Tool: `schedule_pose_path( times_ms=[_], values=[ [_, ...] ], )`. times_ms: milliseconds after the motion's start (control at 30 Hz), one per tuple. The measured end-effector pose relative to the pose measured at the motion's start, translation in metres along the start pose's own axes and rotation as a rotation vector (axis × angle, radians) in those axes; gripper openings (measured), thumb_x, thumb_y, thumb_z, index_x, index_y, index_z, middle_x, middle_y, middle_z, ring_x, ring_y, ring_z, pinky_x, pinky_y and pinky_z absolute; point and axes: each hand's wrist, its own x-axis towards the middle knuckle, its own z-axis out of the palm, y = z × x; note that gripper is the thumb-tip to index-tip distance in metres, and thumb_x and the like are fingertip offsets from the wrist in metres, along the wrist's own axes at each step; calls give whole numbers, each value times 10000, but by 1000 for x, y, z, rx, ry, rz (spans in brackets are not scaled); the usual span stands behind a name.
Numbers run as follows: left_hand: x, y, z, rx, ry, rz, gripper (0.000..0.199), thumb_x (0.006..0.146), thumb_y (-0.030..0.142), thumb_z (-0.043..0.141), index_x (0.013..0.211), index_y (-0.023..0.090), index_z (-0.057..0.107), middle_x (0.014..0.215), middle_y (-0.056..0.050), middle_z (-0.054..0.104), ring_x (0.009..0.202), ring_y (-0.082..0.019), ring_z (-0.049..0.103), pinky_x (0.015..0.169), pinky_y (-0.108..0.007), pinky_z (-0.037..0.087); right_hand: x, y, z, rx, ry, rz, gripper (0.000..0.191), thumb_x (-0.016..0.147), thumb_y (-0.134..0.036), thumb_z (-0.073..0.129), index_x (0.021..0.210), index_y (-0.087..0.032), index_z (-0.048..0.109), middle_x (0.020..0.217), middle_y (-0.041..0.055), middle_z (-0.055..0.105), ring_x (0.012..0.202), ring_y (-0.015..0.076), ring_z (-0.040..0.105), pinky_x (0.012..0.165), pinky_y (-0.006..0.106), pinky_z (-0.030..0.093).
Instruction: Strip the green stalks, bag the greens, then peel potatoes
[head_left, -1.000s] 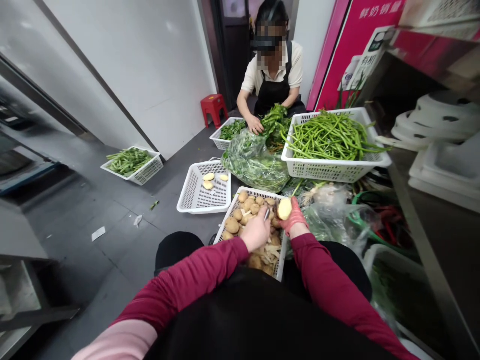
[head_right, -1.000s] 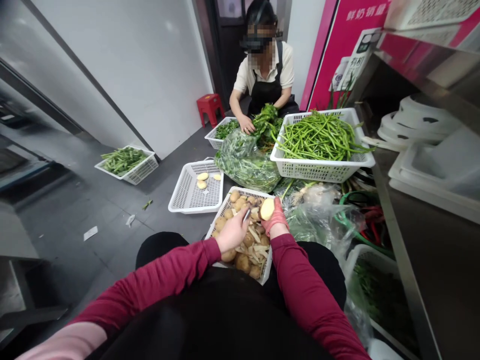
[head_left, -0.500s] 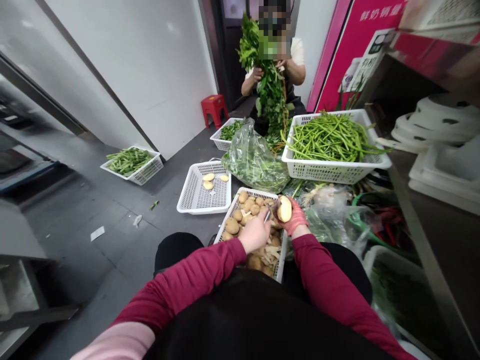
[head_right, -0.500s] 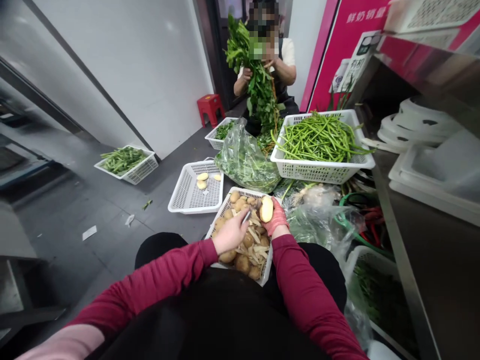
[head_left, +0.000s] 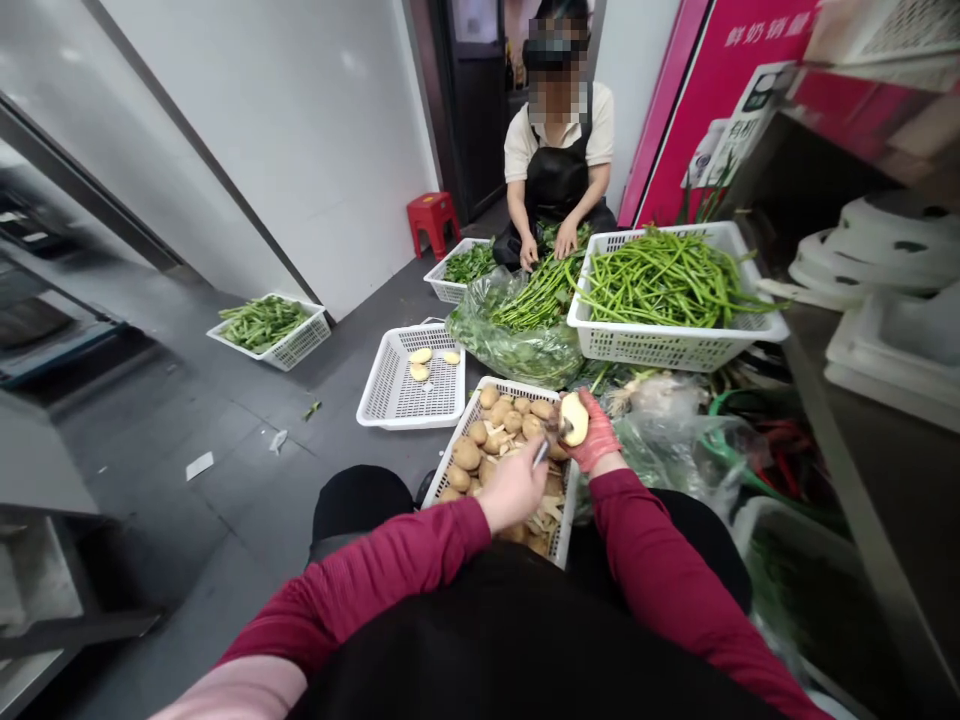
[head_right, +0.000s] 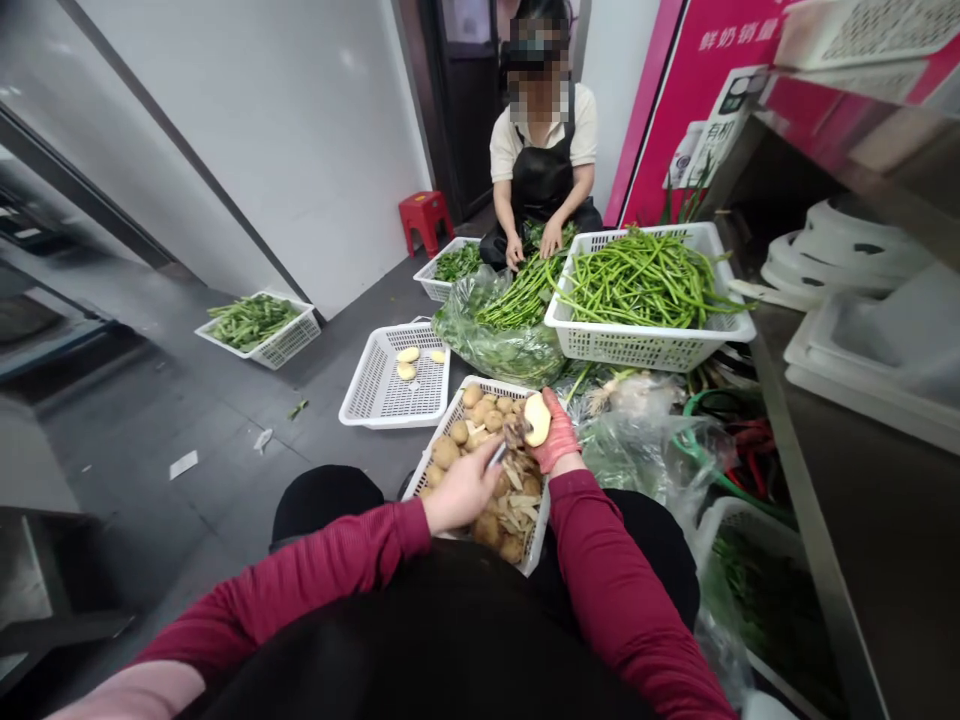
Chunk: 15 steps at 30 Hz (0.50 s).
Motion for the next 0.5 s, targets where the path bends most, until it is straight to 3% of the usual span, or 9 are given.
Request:
schedule_pose_path(
  times_ms=[67, 167, 300, 367, 433, 500],
  values=[
    [23, 9, -15, 43, 45, -19, 441, 909, 224, 388, 1340, 155, 454, 1131, -113, 655, 1053, -212, 608, 949, -310, 452, 0, 2, -2, -44, -79, 52, 267, 862, -426, 549, 790, -178, 617, 577, 20, 658, 437, 147, 592, 394, 235, 487],
    [45, 18, -23, 129, -19, -27, 424, 898, 204, 396, 1308, 142, 482, 1094, -127, 660, 1008, -227, 626, 909, -317, 466, 3, 7, -6, -104, -91, 60, 261, 819, -446, 589, 811, -189, 633, 593, 22, 669, 466, 166, 609, 442, 270, 519],
    [21, 13, 6, 84, -13, -36, 517, 907, 232, 376, 1414, 134, 350, 1065, -146, 670, 970, -236, 643, 877, -332, 478, 11, 4, -10, -22, 33, 18, 266, 850, -457, 525, 792, -214, 614, 584, 2, 661, 476, 166, 608, 457, 285, 520],
    [1, 6, 19, 38, -75, -8, 506, 896, 246, 401, 1397, 181, 388, 1064, -115, 678, 969, -230, 643, 866, -325, 484, 15, -1, -12, 61, 123, 30, 310, 876, -470, 469, 735, -220, 585, 536, -5, 629, 453, 162, 589, 436, 285, 506],
    [-9, 4, 23, -11, -110, 10, 471, 882, 239, 421, 1350, 207, 453, 1082, -90, 678, 988, -219, 635, 873, -311, 482, 18, -5, -14, 129, 85, 18, 339, 886, -474, 427, 718, -220, 575, 525, -2, 610, 460, 161, 583, 437, 285, 501],
    [-6, 7, 17, -50, -57, 14, 455, 885, 236, 414, 1335, 194, 470, 1092, -88, 677, 993, -209, 631, 890, -304, 476, 21, -6, -15, 137, -65, -39, 336, 878, -470, 415, 746, -216, 592, 561, 1, 619, 493, 157, 593, 451, 278, 500]
  ],
)
